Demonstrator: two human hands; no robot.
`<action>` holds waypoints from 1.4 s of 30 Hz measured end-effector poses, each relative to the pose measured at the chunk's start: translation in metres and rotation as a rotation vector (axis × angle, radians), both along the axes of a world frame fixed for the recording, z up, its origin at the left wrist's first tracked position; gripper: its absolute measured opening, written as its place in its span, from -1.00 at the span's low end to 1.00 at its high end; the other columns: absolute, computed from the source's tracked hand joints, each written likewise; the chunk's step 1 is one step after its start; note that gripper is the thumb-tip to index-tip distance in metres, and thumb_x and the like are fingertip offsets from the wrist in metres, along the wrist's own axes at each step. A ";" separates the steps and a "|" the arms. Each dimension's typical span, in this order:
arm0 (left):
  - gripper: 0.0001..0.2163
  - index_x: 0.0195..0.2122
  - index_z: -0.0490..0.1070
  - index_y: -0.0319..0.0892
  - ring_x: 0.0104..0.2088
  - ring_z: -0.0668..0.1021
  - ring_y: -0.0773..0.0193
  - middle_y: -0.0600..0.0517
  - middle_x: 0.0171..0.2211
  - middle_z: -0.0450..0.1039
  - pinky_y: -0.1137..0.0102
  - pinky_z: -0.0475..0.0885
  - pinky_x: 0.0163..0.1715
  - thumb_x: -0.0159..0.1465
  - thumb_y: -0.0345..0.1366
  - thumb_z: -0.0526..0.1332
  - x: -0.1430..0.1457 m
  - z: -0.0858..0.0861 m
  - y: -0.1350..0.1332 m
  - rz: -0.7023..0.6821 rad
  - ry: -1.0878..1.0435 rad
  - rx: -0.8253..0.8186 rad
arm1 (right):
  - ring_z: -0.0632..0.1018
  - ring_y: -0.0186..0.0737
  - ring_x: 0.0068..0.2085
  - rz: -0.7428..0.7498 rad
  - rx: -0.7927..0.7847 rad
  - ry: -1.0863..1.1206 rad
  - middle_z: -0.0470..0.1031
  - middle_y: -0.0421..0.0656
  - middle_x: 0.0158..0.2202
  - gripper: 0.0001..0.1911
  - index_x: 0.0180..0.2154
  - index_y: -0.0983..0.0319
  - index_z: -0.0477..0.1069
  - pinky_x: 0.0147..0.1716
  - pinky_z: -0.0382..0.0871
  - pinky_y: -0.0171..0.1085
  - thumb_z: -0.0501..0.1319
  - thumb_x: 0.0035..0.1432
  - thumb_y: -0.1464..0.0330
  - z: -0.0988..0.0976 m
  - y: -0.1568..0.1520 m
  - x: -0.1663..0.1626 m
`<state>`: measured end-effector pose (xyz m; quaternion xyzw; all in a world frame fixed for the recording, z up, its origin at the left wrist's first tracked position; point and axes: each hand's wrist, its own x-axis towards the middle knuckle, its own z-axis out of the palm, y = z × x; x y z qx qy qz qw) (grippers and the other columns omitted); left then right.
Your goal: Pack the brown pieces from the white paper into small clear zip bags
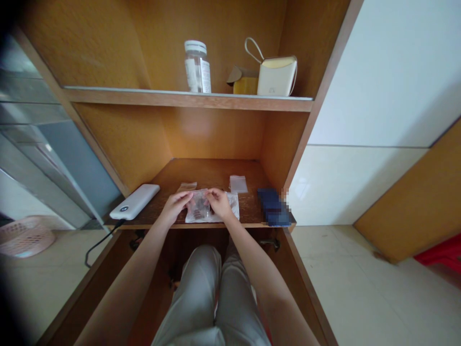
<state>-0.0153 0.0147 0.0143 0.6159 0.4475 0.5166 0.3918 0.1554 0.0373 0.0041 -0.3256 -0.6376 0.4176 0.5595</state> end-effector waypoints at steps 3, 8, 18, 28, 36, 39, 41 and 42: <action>-0.68 -0.33 0.48 -0.24 -0.65 0.41 0.37 0.04 -0.53 0.45 0.46 0.26 -0.62 0.15 -0.05 0.18 -0.002 -0.004 0.003 0.007 -0.009 0.017 | 0.43 -0.34 -0.57 -0.009 -0.003 0.004 0.40 -0.26 -0.64 -0.75 -0.51 0.21 0.35 -0.50 0.30 -0.35 0.16 0.07 0.19 0.000 0.000 0.001; -0.68 -0.39 0.50 -0.25 -0.66 0.41 0.36 0.02 -0.52 0.48 0.44 0.28 -0.60 0.12 -0.05 0.21 -0.004 -0.007 0.004 0.019 0.004 -0.003 | 0.44 -0.34 -0.57 -0.032 0.000 0.013 0.40 -0.26 -0.62 -0.79 -0.50 0.22 0.37 -0.50 0.31 -0.35 0.18 0.06 0.22 0.000 -0.001 0.002; -0.72 -0.38 0.49 -0.24 -0.65 0.42 0.37 0.01 -0.54 0.50 0.46 0.27 -0.60 0.06 -0.10 0.28 0.001 0.002 -0.002 0.010 -0.038 -0.056 | 0.41 -0.36 -0.60 -0.003 -0.017 0.031 0.38 -0.27 -0.66 -0.76 -0.53 0.21 0.35 -0.55 0.28 -0.37 0.19 0.02 0.18 -0.003 0.000 0.000; -0.74 -0.40 0.52 -0.22 -0.50 0.49 0.26 -0.02 -0.50 0.52 0.43 0.33 -0.49 0.08 -0.10 0.26 -0.001 0.000 -0.001 -0.013 0.070 -0.025 | 0.44 -0.37 -0.55 0.058 0.030 0.008 0.47 -0.22 -0.52 -0.76 -0.47 0.21 0.40 -0.53 0.32 -0.38 0.22 -0.03 0.16 -0.007 0.000 -0.001; -0.75 -0.39 0.50 -0.21 -0.58 0.44 0.33 0.01 -0.49 0.51 0.42 0.34 -0.49 0.07 -0.11 0.25 0.001 0.003 -0.003 -0.067 0.083 -0.023 | 0.45 -0.36 -0.50 0.071 0.073 -0.046 0.50 -0.21 -0.48 -0.81 -0.44 0.20 0.43 -0.47 0.34 -0.37 0.21 0.00 0.21 -0.011 0.000 -0.001; -0.74 -0.38 0.50 -0.20 -0.57 0.45 0.31 -0.01 -0.49 0.52 0.40 0.36 -0.48 0.05 -0.10 0.26 0.001 0.002 -0.003 -0.033 0.059 -0.024 | 0.45 -0.36 -0.48 0.058 0.081 -0.091 0.49 -0.21 -0.48 -0.82 -0.41 0.20 0.44 -0.45 0.33 -0.37 0.20 0.00 0.22 -0.012 0.000 -0.001; -0.75 -0.40 0.50 -0.20 -0.56 0.46 0.29 -0.01 -0.48 0.52 0.40 0.37 -0.48 0.04 -0.11 0.27 0.002 0.001 -0.003 -0.023 0.054 -0.021 | 0.45 -0.35 -0.47 0.055 0.086 -0.109 0.50 -0.21 -0.46 -0.82 -0.41 0.21 0.44 -0.43 0.34 -0.37 0.20 0.00 0.23 -0.011 0.000 -0.002; -0.76 -0.41 0.49 -0.20 -0.55 0.47 0.29 -0.01 -0.48 0.52 0.40 0.37 -0.49 0.03 -0.12 0.27 0.002 0.001 -0.003 -0.025 0.056 -0.023 | 0.46 -0.35 -0.45 0.056 0.089 -0.112 0.51 -0.21 -0.45 -0.83 -0.41 0.21 0.44 -0.42 0.34 -0.36 0.20 0.00 0.24 -0.011 0.000 -0.002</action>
